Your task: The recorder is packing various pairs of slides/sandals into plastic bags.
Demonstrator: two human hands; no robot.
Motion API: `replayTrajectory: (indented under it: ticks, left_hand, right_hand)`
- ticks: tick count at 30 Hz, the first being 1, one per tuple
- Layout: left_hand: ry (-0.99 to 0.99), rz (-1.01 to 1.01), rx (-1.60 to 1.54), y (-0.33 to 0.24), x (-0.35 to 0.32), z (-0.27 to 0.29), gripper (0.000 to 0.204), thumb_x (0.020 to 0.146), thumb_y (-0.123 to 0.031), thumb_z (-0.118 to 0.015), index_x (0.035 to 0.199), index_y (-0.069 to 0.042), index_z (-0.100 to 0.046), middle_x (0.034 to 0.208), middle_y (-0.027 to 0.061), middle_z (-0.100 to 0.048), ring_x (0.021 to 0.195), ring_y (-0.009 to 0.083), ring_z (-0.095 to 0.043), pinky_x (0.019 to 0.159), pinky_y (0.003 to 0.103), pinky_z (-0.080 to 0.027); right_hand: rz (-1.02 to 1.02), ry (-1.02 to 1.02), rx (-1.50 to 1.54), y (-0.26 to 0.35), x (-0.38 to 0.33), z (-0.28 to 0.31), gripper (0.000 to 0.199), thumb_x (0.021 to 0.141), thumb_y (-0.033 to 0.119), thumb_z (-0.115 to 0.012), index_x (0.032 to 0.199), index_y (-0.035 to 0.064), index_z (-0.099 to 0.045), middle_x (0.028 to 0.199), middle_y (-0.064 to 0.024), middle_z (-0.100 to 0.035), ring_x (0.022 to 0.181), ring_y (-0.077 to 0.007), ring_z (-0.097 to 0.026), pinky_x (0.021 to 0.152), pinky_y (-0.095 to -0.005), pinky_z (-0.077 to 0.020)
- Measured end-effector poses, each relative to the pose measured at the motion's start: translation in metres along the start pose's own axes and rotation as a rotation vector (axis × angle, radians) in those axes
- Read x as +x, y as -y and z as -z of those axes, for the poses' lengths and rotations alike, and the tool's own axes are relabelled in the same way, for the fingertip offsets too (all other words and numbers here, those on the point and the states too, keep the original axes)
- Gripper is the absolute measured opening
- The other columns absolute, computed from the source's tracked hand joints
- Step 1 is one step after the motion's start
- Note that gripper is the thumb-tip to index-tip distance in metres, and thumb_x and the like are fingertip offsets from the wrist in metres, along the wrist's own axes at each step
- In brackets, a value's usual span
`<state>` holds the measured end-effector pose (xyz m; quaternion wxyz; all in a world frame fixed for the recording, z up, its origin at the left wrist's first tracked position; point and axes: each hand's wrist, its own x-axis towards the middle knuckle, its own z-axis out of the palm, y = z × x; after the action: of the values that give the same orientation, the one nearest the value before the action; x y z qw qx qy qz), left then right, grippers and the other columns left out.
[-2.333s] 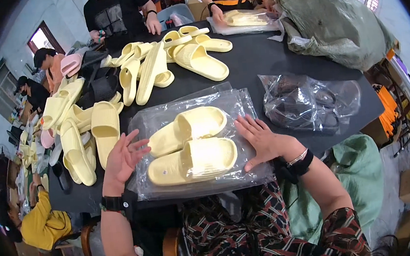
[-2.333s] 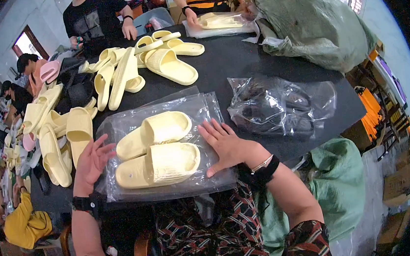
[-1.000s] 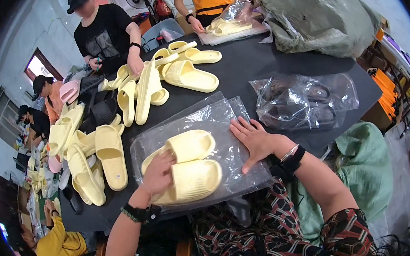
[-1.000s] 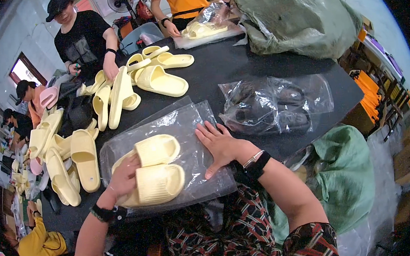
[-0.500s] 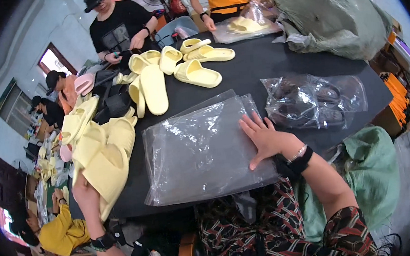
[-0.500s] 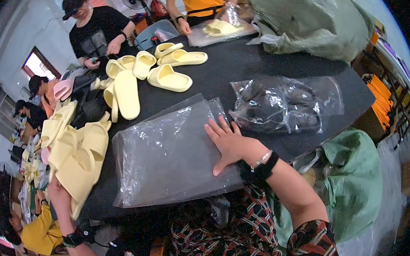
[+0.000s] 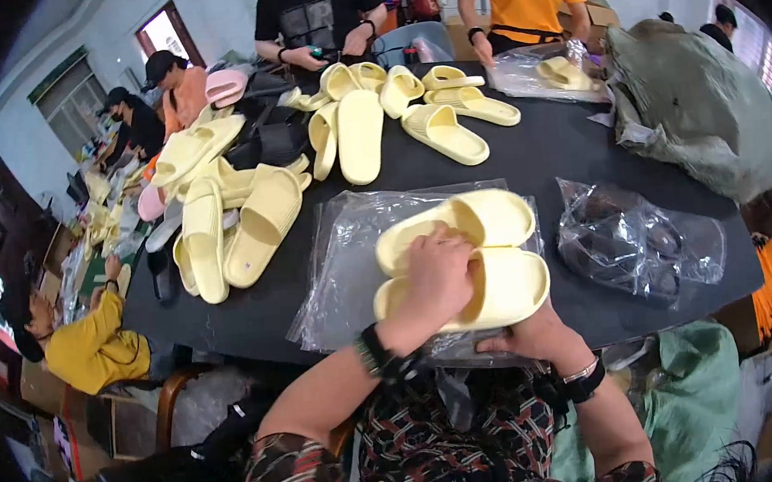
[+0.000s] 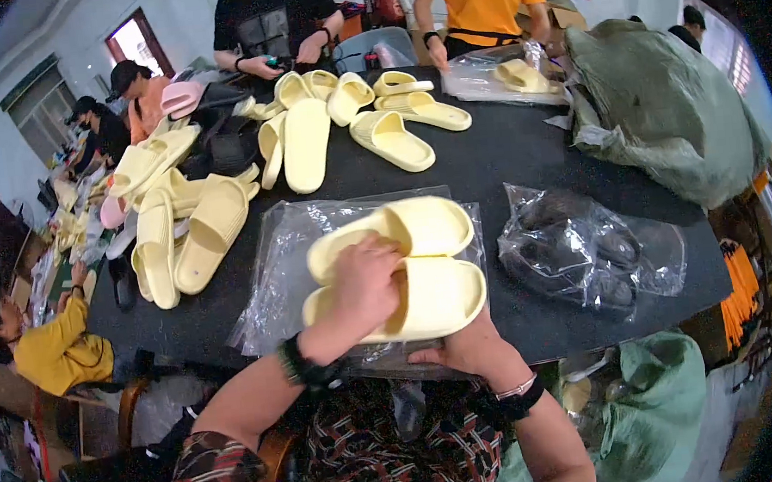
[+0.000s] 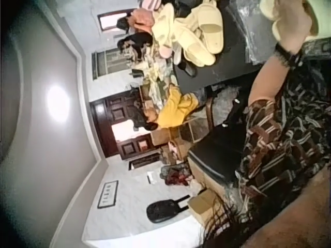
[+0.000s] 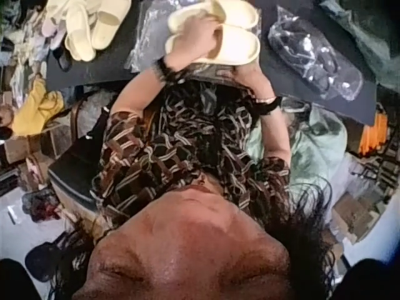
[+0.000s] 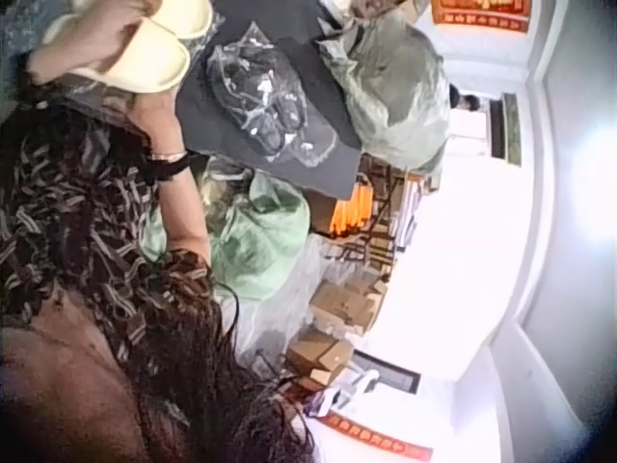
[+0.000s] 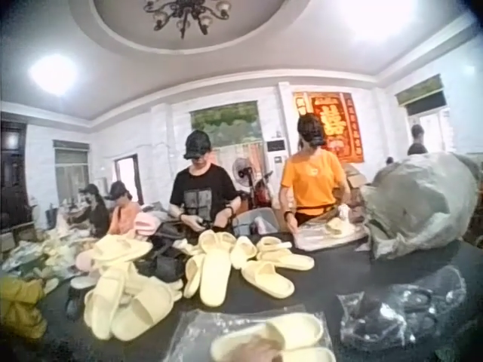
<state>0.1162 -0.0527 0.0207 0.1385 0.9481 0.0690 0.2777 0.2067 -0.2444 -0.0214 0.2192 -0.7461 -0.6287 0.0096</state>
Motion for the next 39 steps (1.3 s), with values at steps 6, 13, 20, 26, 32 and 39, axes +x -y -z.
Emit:
replayTrajectory:
  ticks: [6, 13, 20, 26, 32, 39]
  left_hand:
    - [-0.049, 0.198, -0.005, 0.039, -0.006, -0.039, 0.010, 0.074, -0.009, -0.064, 0.082, -0.008, -0.071, 0.088, 0.0075, -0.070, 0.097, 0.0293, -0.061, 0.082, 0.047, -0.042]
    - [-0.069, 0.366, 0.212, 0.117, -0.021, 0.019, 0.014, 0.079, -0.012, -0.060, 0.085, -0.009, -0.073, 0.087, 0.0118, -0.070, 0.093, 0.0344, -0.064, 0.078, 0.051, -0.047]
    - [-0.256, 0.603, 0.375, 0.203, -0.055, 0.078, 0.014, 0.081, -0.015, -0.062, 0.086, -0.007, -0.072, 0.078, 0.0175, -0.068, 0.084, 0.0419, -0.065, 0.074, 0.051, -0.050]
    - [-0.364, 0.254, 0.171, 0.091, -0.045, 0.085, 0.005, 0.075, -0.005, -0.063, 0.078, -0.002, -0.065, 0.085, 0.0187, -0.065, 0.083, 0.0423, -0.061, 0.070, 0.050, -0.048]
    - [-0.019, 0.128, 0.039, 0.039, -0.083, 0.020, 0.017, 0.075, -0.005, -0.065, 0.092, -0.003, -0.068, 0.097, 0.0134, -0.070, 0.097, 0.0355, -0.064, 0.080, 0.045, -0.049]
    - [-0.085, 0.125, 0.087, 0.101, -0.075, 0.038, 0.017, 0.075, -0.004, -0.063, 0.091, -0.003, -0.069, 0.092, 0.0157, -0.069, 0.098, 0.0373, -0.066, 0.080, 0.049, -0.050]
  right_hand:
    - [-0.181, 0.155, -0.211, 0.010, 0.001, -0.001, 0.118, 0.072, 0.082, -0.059, 0.150, -0.0032, -0.033, 0.153, -0.0210, -0.036, 0.147, -0.0359, -0.027, 0.120, -0.0584, -0.0114]
    - [-0.208, 0.159, -0.217, 0.005, -0.003, 0.000, 0.126, 0.072, 0.080, -0.062, 0.152, -0.0095, -0.021, 0.160, -0.0266, -0.020, 0.151, -0.0393, -0.014, 0.120, -0.0569, -0.0116]
    - [-0.182, 0.121, -0.192, 0.006, -0.003, -0.003, 0.124, 0.073, 0.080, -0.062, 0.150, -0.0103, -0.026, 0.159, -0.0281, -0.023, 0.151, -0.0395, -0.016, 0.120, -0.0557, -0.0110]
    - [-0.228, 0.140, -0.202, 0.006, -0.006, 0.000, 0.126, 0.072, 0.081, -0.061, 0.151, -0.0101, -0.025, 0.160, -0.0271, -0.021, 0.152, -0.0380, -0.013, 0.121, -0.0550, -0.0094]
    - [-0.257, 0.169, -0.173, 0.013, 0.001, 0.000, 0.130, 0.068, 0.079, -0.066, 0.152, -0.0093, -0.021, 0.160, -0.0270, -0.020, 0.152, -0.0379, -0.012, 0.121, -0.0538, -0.0093]
    - [-0.240, 0.145, -0.181, 0.012, -0.001, 0.003, 0.128, 0.069, 0.080, -0.064, 0.150, -0.0108, -0.024, 0.159, -0.0288, -0.020, 0.151, -0.0396, -0.013, 0.121, -0.0534, -0.0091]
